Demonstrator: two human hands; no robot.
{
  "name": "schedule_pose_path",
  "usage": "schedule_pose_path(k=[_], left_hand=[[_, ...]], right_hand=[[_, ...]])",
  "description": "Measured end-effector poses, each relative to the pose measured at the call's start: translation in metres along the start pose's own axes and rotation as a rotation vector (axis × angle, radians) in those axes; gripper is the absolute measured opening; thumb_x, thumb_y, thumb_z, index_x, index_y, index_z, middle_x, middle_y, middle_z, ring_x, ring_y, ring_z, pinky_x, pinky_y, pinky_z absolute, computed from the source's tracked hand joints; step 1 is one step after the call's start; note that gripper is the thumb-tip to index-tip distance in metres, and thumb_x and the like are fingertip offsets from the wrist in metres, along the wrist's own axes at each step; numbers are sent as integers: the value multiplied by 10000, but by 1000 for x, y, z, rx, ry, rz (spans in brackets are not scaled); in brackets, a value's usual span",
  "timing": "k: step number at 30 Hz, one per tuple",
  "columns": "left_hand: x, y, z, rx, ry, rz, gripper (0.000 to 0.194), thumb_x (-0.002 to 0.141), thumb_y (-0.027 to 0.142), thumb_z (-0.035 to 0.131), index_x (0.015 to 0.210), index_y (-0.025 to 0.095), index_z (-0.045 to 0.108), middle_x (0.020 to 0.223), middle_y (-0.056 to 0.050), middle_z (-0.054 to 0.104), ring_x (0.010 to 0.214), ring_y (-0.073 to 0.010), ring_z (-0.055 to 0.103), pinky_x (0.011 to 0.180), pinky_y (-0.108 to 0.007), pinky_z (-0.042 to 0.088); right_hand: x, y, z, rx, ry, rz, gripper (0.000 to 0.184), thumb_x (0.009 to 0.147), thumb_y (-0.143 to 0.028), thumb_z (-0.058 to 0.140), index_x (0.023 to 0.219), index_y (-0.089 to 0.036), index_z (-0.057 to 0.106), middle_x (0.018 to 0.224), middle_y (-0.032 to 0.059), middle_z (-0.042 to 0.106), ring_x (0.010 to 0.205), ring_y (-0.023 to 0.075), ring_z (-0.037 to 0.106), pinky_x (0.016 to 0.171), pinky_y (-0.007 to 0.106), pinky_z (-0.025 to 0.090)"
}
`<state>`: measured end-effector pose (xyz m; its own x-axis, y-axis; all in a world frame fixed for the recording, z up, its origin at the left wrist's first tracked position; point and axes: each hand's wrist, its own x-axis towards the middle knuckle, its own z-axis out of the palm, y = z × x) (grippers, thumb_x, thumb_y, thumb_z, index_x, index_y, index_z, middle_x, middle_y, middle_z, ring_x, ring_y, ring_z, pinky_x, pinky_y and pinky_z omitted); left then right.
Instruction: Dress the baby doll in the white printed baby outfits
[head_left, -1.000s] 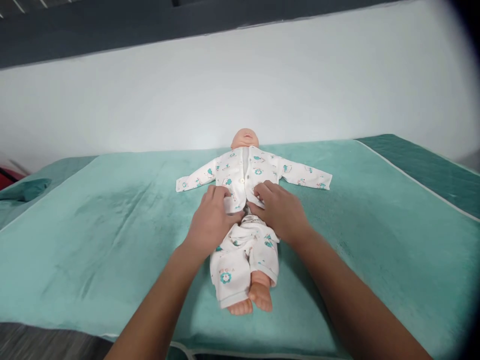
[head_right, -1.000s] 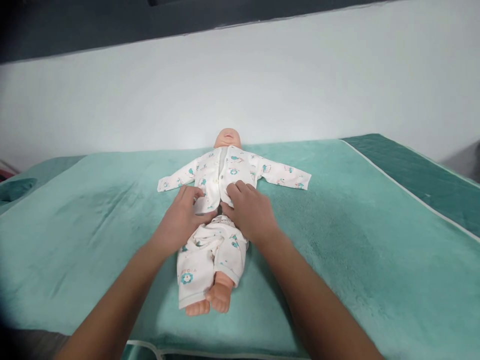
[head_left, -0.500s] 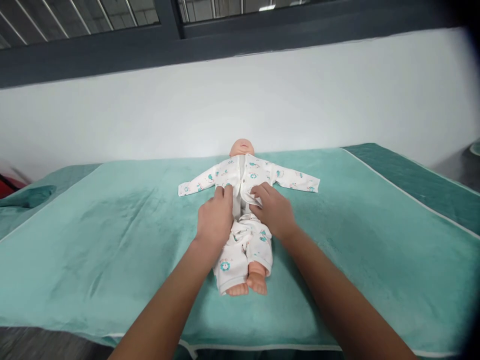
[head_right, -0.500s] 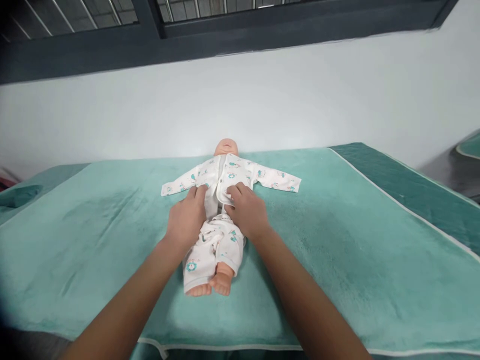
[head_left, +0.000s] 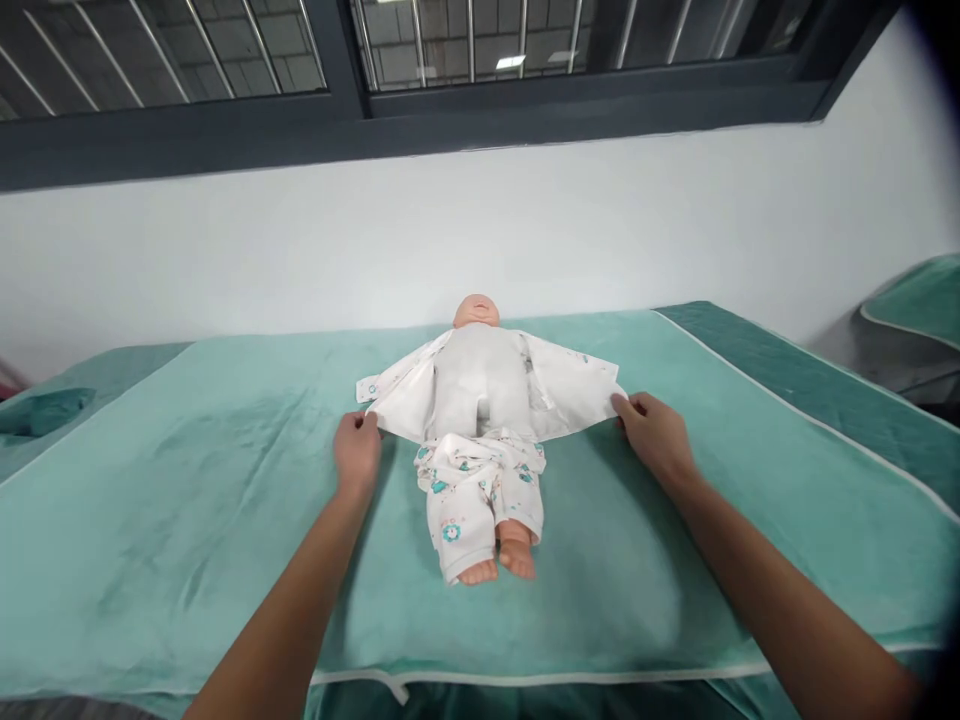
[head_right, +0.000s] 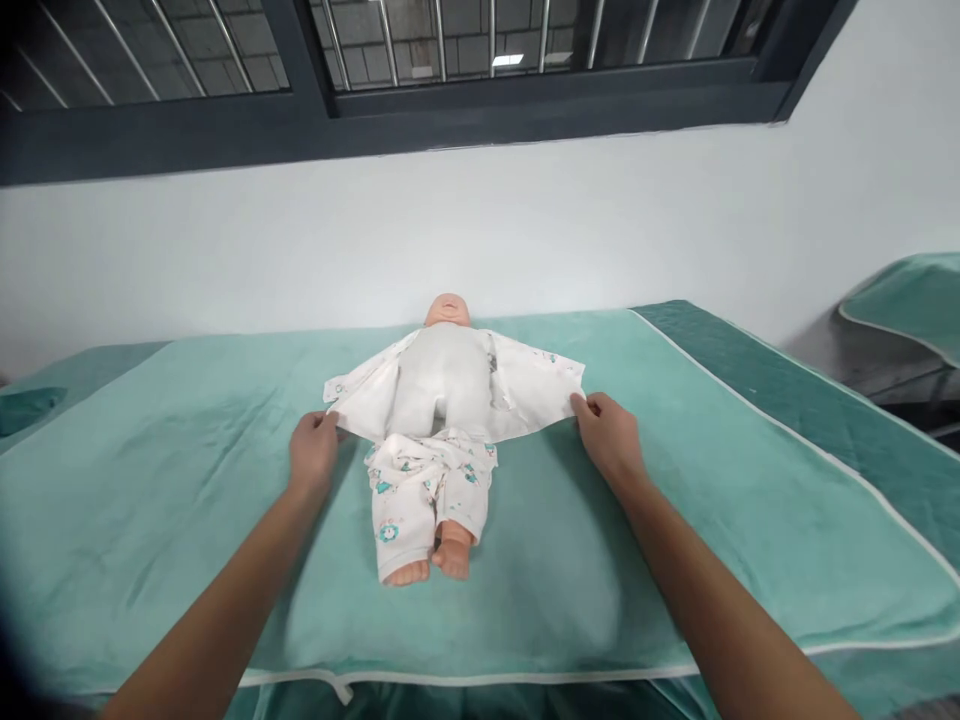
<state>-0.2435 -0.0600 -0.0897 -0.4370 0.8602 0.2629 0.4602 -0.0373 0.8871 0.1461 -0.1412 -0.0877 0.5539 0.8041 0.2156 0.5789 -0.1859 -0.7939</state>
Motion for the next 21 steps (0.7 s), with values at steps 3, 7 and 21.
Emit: schedule_pose_path(k=[3, 7, 21], left_hand=[[-12, -7, -1, 78, 71, 181, 211, 795, 268, 555, 980, 170, 574, 1085, -112, 588, 1124, -272, 527, 994, -430, 409], [-33, -1, -5, 169, -38, 552, 225, 884, 270, 491, 1060, 170, 589, 1149, -130, 592, 1148, -266, 522, 1002, -409, 399], [-55, 4, -30, -347, -787, 32, 346, 852, 419, 649, 1132, 216, 675, 875, 2, 641, 773, -140, 539, 701, -237, 401]], right_hand=[[-11, 13, -12, -75, 27, -9, 307, 874, -470, 542, 715, -208, 564, 613, 3, 569, 607, 175, 483, 626, 324, 339], [-45, -19, 14, 188, -212, -206, 245, 887, -436, 560, 841, -198, 597, 755, 11, 604, 697, 169, 521, 675, 309, 384], [-70, -30, 47, 590, -626, -253, 249, 782, -385, 771, 891, -238, 602, 943, 2, 593, 830, 168, 527, 746, 300, 416]])
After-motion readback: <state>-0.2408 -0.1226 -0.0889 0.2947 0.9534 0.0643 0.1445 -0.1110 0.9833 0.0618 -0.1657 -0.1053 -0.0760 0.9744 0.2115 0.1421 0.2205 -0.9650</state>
